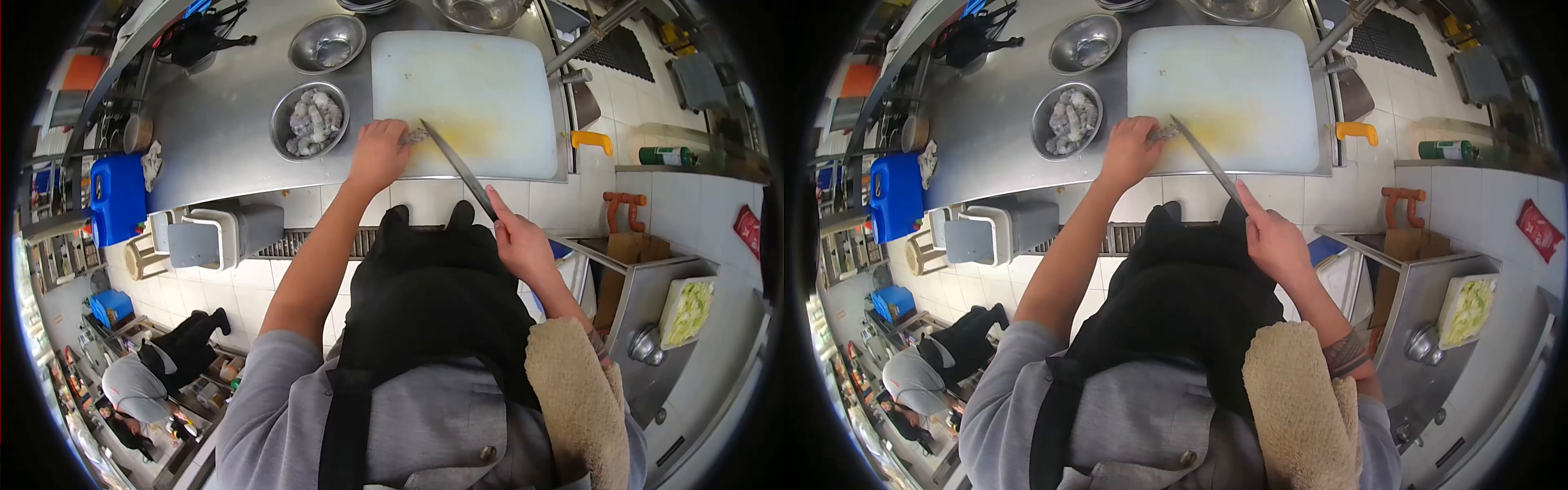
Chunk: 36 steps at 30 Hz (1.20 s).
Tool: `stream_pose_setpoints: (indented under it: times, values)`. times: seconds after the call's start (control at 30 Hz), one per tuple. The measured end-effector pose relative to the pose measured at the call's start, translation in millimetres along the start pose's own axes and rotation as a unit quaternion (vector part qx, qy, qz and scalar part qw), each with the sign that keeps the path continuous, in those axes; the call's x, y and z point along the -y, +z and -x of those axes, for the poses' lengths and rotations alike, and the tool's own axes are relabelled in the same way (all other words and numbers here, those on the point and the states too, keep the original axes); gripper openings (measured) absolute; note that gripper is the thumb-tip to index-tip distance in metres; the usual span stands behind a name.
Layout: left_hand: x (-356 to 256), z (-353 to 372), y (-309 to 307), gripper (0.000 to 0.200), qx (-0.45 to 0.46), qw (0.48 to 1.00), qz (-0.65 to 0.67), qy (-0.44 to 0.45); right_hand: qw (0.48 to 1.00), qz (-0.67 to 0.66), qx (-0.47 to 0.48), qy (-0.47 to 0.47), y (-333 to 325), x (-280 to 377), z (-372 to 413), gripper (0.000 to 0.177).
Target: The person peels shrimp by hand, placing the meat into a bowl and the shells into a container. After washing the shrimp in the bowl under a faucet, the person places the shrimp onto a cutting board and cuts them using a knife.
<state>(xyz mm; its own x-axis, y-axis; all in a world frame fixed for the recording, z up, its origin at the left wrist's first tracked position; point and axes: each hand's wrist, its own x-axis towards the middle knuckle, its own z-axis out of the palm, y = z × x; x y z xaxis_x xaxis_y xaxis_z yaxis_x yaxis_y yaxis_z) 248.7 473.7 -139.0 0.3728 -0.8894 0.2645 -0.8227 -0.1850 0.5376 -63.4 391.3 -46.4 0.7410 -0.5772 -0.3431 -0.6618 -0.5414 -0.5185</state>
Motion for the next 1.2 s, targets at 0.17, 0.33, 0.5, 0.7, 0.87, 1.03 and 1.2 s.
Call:
stream_pose_setpoints:
  times: [0.17, 0.33, 0.5, 0.7, 0.87, 1.03, 1.2]
  values:
    - [18.4, 3.3, 1.0, 0.021, 0.005, 0.998, 0.014, 0.065, 0.998, 0.052, -0.013, 0.016, 19.9, 30.9, 5.5, 0.067]
    - [25.3, 4.7, -1.2, 0.018, 0.003, 0.993, 0.022, 0.112, 0.994, 0.091, -0.037, 0.039, 33.1, 61.5, 16.6, 0.069]
    - [30.9, -1.7, 0.7, 0.015, 0.006, 0.989, 0.05, 0.141, 0.99, 0.124, -0.025, 0.068, 50.2, 71.5, 9.8, 0.077]
    - [28.7, -5.6, -3.5, 0.015, 0.071, 0.991, 0.007, 0.109, 0.993, 0.102, -0.045, 0.041, 75.2, 68.3, -38.4, 0.079]
    - [25.4, -6.3, -14.3, 0.025, 0.009, 0.996, 0.052, -0.077, 0.997, 0.033, -0.049, 0.048, 67.1, 53.3, -19.5, 0.072]
    - [17.9, -18.1, -4.8, 0.038, 0.003, 0.977, 0.132, -0.166, 0.98, -0.154, -0.09, 0.093, 57.0, 42.2, -14.0, 0.066]
    - [-7.9, -23.6, 3.8, 0.05, 0.053, 0.994, 0.053, -0.075, 0.882, -0.422, 0.063, 0.201, 63.7, 38.3, -24.6, 0.067]
